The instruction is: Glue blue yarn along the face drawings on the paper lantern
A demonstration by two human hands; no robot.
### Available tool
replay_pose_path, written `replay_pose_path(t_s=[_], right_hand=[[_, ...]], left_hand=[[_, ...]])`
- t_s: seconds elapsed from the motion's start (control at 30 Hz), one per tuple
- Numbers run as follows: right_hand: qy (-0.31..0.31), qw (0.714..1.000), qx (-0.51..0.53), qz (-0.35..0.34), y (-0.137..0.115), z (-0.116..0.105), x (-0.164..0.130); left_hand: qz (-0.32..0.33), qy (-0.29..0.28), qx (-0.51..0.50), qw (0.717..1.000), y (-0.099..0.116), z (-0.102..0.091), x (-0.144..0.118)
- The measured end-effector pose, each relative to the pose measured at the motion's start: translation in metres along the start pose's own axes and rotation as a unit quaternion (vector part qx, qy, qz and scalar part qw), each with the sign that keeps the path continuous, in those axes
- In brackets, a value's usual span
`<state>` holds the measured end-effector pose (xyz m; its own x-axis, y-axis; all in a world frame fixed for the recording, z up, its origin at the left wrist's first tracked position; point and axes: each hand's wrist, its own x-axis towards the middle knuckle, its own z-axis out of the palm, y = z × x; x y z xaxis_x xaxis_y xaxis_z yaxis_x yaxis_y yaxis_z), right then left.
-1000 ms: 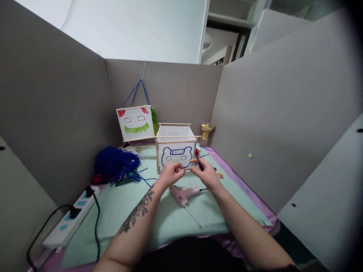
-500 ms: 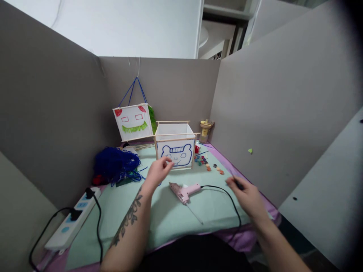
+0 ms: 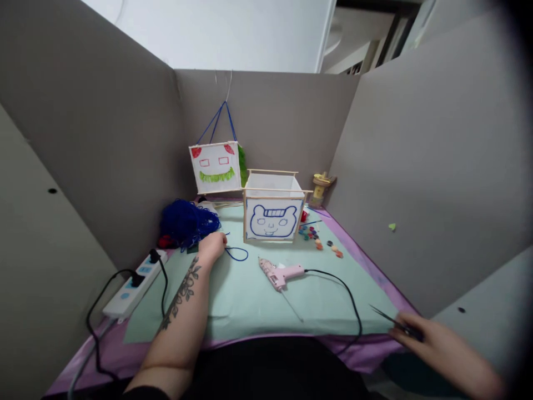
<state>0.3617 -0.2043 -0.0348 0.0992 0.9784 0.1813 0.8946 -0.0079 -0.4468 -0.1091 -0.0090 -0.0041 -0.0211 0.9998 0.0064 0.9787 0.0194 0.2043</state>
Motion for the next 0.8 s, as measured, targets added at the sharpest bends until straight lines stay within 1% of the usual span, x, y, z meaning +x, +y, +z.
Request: replay_pose_path(t_s=[0.1,0.17,0.23,0.27,0.33,0.4,0.43,0.5,0.6,0.67,0.7,0.77,0.8], right_hand=[[-0.056,0.998,0.023,-0.025,-0.038,0.002,0.012],[-0.060,0.996,0.056,-0.043,-0.062,0.005,0.016],[-0.063,0.991,0.099,-0.059,-0.084,0.010,0.021],[-0.066,0.988,0.121,-0.065,-0.096,0.013,0.023],[-0.063,0.980,0.173,-0.073,-0.118,0.020,0.031],[-0.052,0.969,0.232,-0.069,-0.139,0.028,0.042],[-0.048,0.962,0.262,-0.064,-0.149,0.032,0.049],[-0.050,0.944,0.321,-0.053,-0.167,0.041,0.066],[-0.051,0.908,0.411,-0.059,-0.191,0.050,0.094],[-0.054,0.897,0.433,-0.067,-0.206,0.055,0.109],[-0.063,0.895,0.437,-0.068,-0.214,0.058,0.114],[-0.089,0.883,0.456,-0.063,-0.231,0.066,0.121],[-0.103,0.873,0.474,-0.060,-0.239,0.071,0.124]], left_hand=[[0.014,-0.014,0.012,1.000,-0.004,0.003,0.001],[0.038,-0.024,0.025,0.999,-0.005,0.006,0.003],[0.074,-0.014,0.020,0.997,-0.003,0.008,0.004],[0.096,0.001,0.001,0.995,-0.002,0.007,0.004],[0.148,0.034,-0.078,0.985,0.003,0.004,0.002],[0.203,0.030,-0.199,0.958,0.009,-0.003,-0.004],[0.224,0.015,-0.266,0.937,0.011,-0.006,-0.007],[0.255,-0.021,-0.395,0.882,0.015,-0.012,-0.014],[0.278,-0.046,-0.561,0.779,0.015,-0.016,-0.019],[0.281,-0.050,-0.644,0.710,0.013,-0.016,-0.018],[0.279,-0.052,-0.676,0.680,0.012,-0.015,-0.017],[0.275,-0.058,-0.722,0.632,0.010,-0.015,-0.016],[0.275,-0.063,-0.738,0.613,0.009,-0.015,-0.015]])
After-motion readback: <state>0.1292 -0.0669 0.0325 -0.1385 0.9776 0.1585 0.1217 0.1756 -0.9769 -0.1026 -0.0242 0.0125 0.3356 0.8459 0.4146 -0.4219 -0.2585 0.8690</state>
